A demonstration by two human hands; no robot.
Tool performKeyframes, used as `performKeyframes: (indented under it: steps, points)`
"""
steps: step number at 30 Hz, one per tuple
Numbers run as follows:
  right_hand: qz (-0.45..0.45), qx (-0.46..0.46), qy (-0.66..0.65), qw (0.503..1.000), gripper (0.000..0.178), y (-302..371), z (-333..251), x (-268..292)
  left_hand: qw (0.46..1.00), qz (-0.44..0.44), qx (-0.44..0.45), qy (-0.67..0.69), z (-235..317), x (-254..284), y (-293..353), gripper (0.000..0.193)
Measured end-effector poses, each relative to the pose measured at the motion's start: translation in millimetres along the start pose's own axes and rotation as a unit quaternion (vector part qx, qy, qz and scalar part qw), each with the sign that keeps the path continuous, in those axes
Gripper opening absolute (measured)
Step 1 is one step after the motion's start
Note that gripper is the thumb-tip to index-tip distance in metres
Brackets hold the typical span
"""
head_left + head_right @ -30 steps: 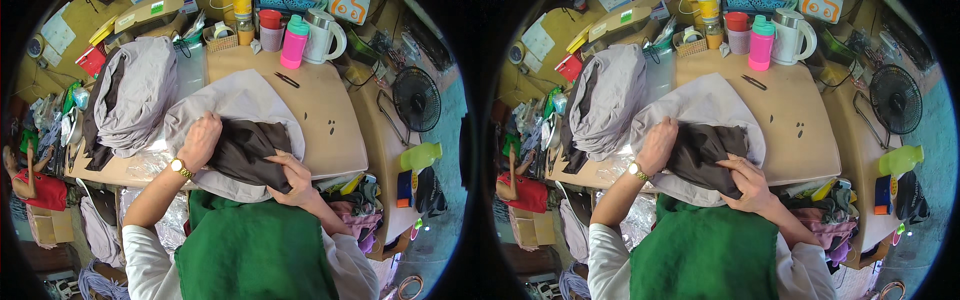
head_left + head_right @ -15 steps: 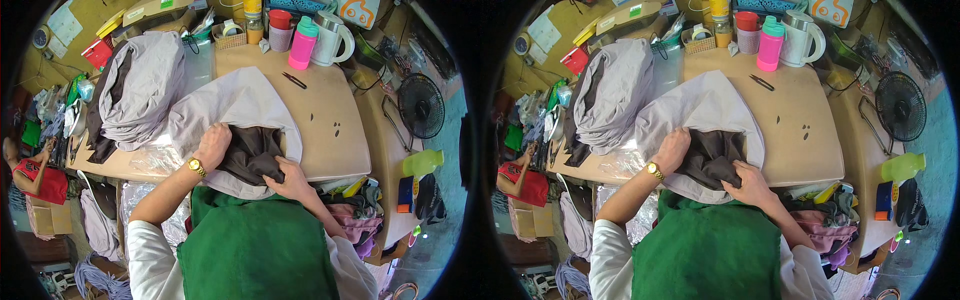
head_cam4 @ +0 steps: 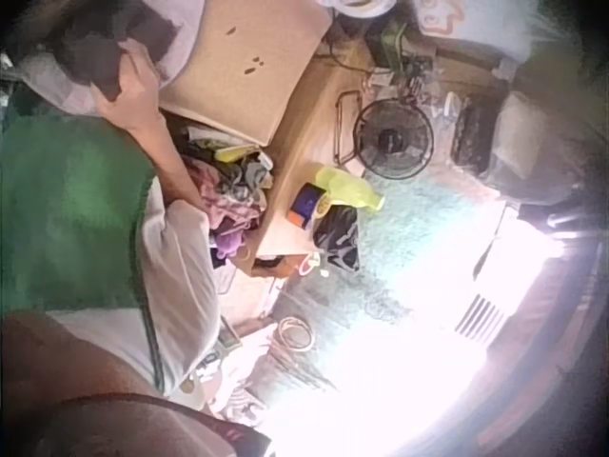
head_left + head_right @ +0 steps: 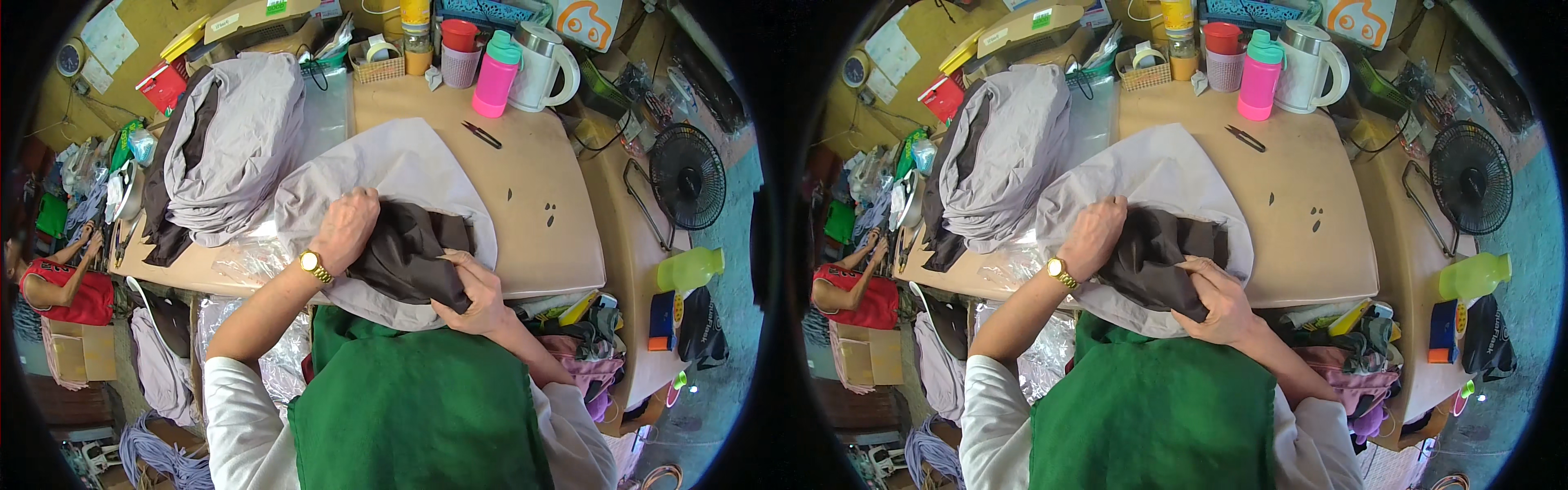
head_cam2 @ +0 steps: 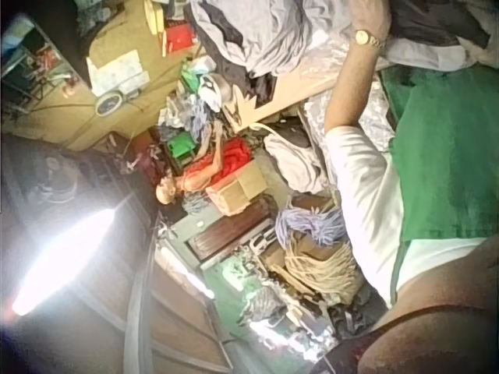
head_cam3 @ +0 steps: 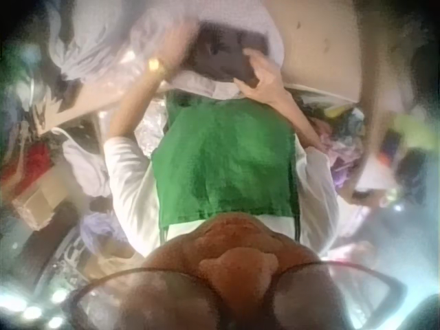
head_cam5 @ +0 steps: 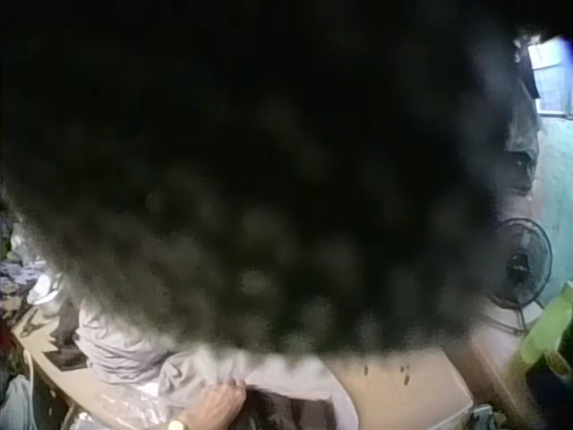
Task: The person fits a dark fabric lining inside a grey fabric bag shell, aligns the corners by hand, and zips the bag closed.
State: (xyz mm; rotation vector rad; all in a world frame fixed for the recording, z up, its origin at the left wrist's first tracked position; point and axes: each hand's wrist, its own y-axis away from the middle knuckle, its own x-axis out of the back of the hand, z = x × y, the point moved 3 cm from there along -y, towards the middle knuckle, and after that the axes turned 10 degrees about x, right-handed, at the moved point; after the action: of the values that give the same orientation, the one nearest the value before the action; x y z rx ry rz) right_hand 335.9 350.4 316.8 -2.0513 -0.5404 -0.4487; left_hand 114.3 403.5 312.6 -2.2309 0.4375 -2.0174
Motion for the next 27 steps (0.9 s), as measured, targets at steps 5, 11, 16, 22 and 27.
performKeyframes:
  steps: [5, 11, 16, 22, 27]
  points:
    - [0.014, 0.094, 0.034, 0.995, 0.038, -4, 1, -1, 0.965, 0.026, 0.044, 0.256, -10, 27, -16, 0.009]
    - [-0.039, 0.044, 0.065, 0.996, 0.042, -26, 39, -26, 0.902, 0.134, -0.111, 0.396, 36, 75, 0, 0.019]
    - [0.089, 0.023, 0.0, 0.996, 0.038, -35, 90, -30, 0.931, 0.185, -0.182, 0.258, 48, 99, 11, 0.024]
    - [0.097, -0.002, -0.015, 0.995, 0.051, -77, 89, -19, 0.917, 0.16, -0.293, 0.217, 92, 92, 40, 0.029]
    - [0.036, -0.033, 0.061, 0.997, 0.063, -113, 116, -10, 0.86, 0.226, -0.306, 0.339, 97, 89, 52, 0.033]
